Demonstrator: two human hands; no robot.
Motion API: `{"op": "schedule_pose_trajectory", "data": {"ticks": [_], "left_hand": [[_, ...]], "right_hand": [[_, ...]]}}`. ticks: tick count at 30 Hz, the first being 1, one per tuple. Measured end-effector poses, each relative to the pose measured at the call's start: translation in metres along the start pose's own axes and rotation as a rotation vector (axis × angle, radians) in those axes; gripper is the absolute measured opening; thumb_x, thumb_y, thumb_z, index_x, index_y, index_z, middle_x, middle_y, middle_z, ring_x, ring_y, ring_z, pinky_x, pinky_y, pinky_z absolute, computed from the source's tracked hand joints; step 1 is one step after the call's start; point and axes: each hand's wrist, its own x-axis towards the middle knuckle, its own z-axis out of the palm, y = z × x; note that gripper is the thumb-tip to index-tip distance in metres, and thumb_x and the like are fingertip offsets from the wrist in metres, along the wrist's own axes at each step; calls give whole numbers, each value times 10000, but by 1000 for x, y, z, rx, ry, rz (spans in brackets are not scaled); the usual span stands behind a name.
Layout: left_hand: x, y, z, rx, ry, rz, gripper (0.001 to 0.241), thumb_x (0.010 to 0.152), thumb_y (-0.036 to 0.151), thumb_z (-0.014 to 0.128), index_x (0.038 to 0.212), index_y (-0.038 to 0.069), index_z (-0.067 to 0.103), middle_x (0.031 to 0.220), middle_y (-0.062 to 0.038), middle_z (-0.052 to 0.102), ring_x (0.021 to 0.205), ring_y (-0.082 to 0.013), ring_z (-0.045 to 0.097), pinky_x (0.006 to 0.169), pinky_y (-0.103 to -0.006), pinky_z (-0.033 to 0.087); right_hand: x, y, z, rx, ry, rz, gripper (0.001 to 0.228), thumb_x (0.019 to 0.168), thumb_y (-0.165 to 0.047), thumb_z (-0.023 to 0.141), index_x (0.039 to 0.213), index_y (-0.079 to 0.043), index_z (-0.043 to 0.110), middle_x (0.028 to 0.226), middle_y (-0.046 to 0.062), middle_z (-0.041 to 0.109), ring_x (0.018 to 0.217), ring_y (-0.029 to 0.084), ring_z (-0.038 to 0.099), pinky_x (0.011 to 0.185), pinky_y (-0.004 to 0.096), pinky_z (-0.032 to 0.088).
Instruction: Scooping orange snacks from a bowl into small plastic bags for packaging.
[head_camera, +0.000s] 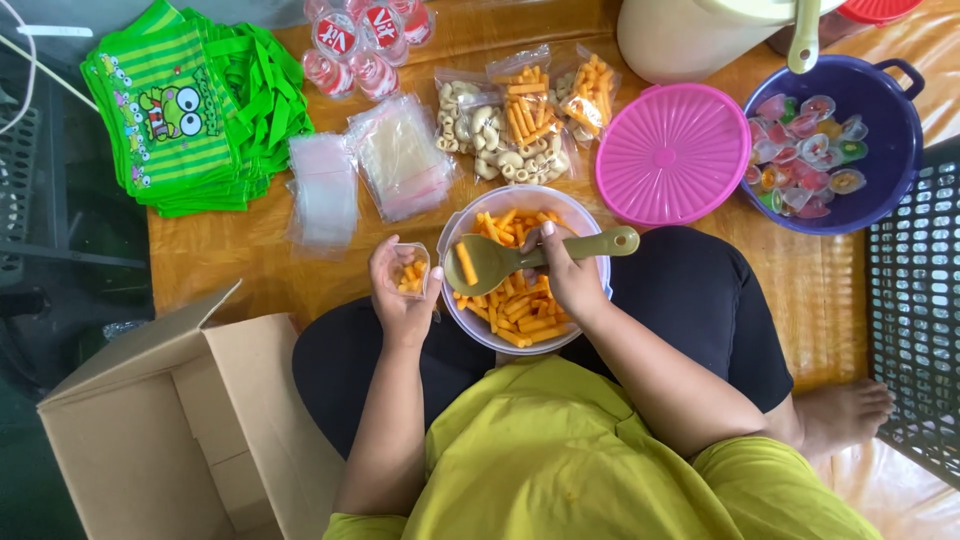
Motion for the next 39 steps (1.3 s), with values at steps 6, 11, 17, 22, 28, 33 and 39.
{"op": "schedule_pose_trajectory", "data": {"ticks": [6, 11, 17, 22, 28, 33, 39], "left_hand": [[0, 6, 2, 131, 28, 161, 790, 715, 149, 920, 1388, 53, 518, 1122, -146, 615, 1029, -270, 624, 977, -408, 512], [0, 0, 8, 201, -4, 313, 861, 624, 177, 968, 1352, 9, 541, 1146, -179, 603, 1034, -346, 624, 980, -449, 499], [1, 11, 7, 321, -22, 462, 850, 640, 197, 950, 1341, 5, 508, 1168, -194, 586, 1007, -372, 612, 963, -498, 493], [-6, 0, 4, 158, 16, 289, 871, 657, 221, 963, 1372, 20, 509, 1154, -165, 573, 1041, -330, 621, 984, -423, 491], [-3, 1, 2, 118, 24, 216, 853, 688, 192, 935, 1409, 43, 504, 1198, -156, 550, 1061, -316, 619, 996, -435, 496], [-5, 9, 4, 73, -2, 170, 848, 689, 144, 939, 1406, 44, 498, 1174, -170, 544, 1036, -308, 609, 992, -452, 501], [-3, 8, 1, 68, -17, 151, 852, 705, 119, 925, 1431, 63, 481, 1199, -158, 529, 1084, -292, 596, 1016, -450, 497]], "right_hand": [[-5, -59, 13, -142, -1, -516, 421, 1106, -192, 459, 859, 59, 690, 842, 205, 602, 562, 249, 683, 495, 348, 605], [-29, -92, 29, -458, -84, -719, 417, 1056, -362, 493, 874, -84, 745, 812, 78, 631, 772, 238, 653, 680, 345, 570], [-48, -82, 37, -740, -162, -960, 512, 994, -574, 550, 942, -105, 750, 925, 111, 624, 627, 237, 621, 568, 341, 570], [-38, -99, 12, -785, -173, -841, 487, 1029, -523, 452, 964, -146, 754, 952, 82, 614, 620, 231, 592, 569, 339, 548], [-30, -71, 3, -665, -184, -645, 407, 1063, -361, 464, 859, -110, 711, 834, 105, 607, 667, 324, 635, 595, 372, 541], [-46, -25, 9, -810, -272, -703, 221, 995, -300, 609, 953, -99, 690, 947, 129, 612, 652, 325, 665, 624, 397, 591], [-37, -42, 32, -545, -240, -709, 259, 1018, -125, 599, 799, -25, 696, 792, 163, 653, 634, 324, 690, 512, 316, 568]]}}
